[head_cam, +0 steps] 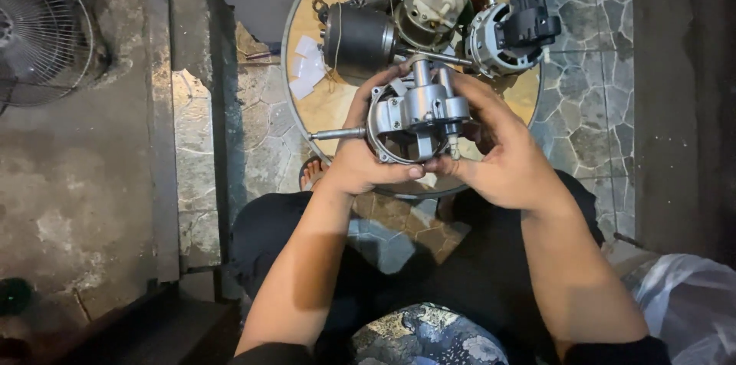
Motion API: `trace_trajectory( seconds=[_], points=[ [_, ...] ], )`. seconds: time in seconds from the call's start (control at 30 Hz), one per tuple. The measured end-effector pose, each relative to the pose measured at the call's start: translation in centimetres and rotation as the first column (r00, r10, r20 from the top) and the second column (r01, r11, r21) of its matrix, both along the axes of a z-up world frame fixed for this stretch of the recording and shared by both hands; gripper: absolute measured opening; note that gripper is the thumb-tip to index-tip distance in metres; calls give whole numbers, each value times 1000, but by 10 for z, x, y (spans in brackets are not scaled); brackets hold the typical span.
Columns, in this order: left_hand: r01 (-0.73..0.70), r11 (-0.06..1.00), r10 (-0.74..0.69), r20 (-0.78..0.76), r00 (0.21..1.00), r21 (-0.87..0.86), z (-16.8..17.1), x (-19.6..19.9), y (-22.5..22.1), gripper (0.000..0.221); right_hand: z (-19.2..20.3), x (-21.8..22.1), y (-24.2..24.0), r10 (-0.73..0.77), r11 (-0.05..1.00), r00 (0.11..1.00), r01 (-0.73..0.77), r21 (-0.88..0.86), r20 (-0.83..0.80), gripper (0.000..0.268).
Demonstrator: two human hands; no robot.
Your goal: The person is reassembling a gearbox unit, fitting the internal shaft and housing components together and using a screwdriver for adjustments.
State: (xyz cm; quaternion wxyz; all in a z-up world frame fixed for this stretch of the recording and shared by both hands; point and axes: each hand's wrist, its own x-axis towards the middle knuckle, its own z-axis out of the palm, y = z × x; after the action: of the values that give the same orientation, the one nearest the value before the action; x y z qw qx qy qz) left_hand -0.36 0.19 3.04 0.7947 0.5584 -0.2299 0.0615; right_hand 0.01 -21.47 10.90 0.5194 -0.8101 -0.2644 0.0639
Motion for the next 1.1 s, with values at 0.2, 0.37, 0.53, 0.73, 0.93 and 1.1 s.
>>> trace_trajectory(
  seconds=[0.2, 0.37, 0.53, 0.73, 0.93, 1.1],
  points=[
    [0, 999, -11, -220, 975, -54, 17, -11, 0, 111, -5, 2, 2, -59, 997, 993, 63, -37, 105, 86],
    [-27, 990, -18, -317, 948, -136, 17, -27, -1, 112, -2, 4, 3, -58, 998, 995, 56, 22, 80, 83],
    [-253, 966, 194, -484, 853, -58, 43, -61, 0, 137, -21, 10, -1, -49, 957, 999, 48, 284, -4, 81],
    [-612, 618, 695, 22, 719, 494, 126, -64, 19, 133, -4, 9, 7, -13, 978, 999, 22, 207, -46, 80],
    [-42, 471, 223, -72, 972, 881, 139, -13, 16, 126, -3, 15, 5, 11, 979, 998, 2, 203, -64, 81],
    [31, 504, 132, -112, 985, 863, 152, 0, 10, 126, -19, 22, -5, 64, 984, 996, -74, 162, 65, 85]
  ],
)
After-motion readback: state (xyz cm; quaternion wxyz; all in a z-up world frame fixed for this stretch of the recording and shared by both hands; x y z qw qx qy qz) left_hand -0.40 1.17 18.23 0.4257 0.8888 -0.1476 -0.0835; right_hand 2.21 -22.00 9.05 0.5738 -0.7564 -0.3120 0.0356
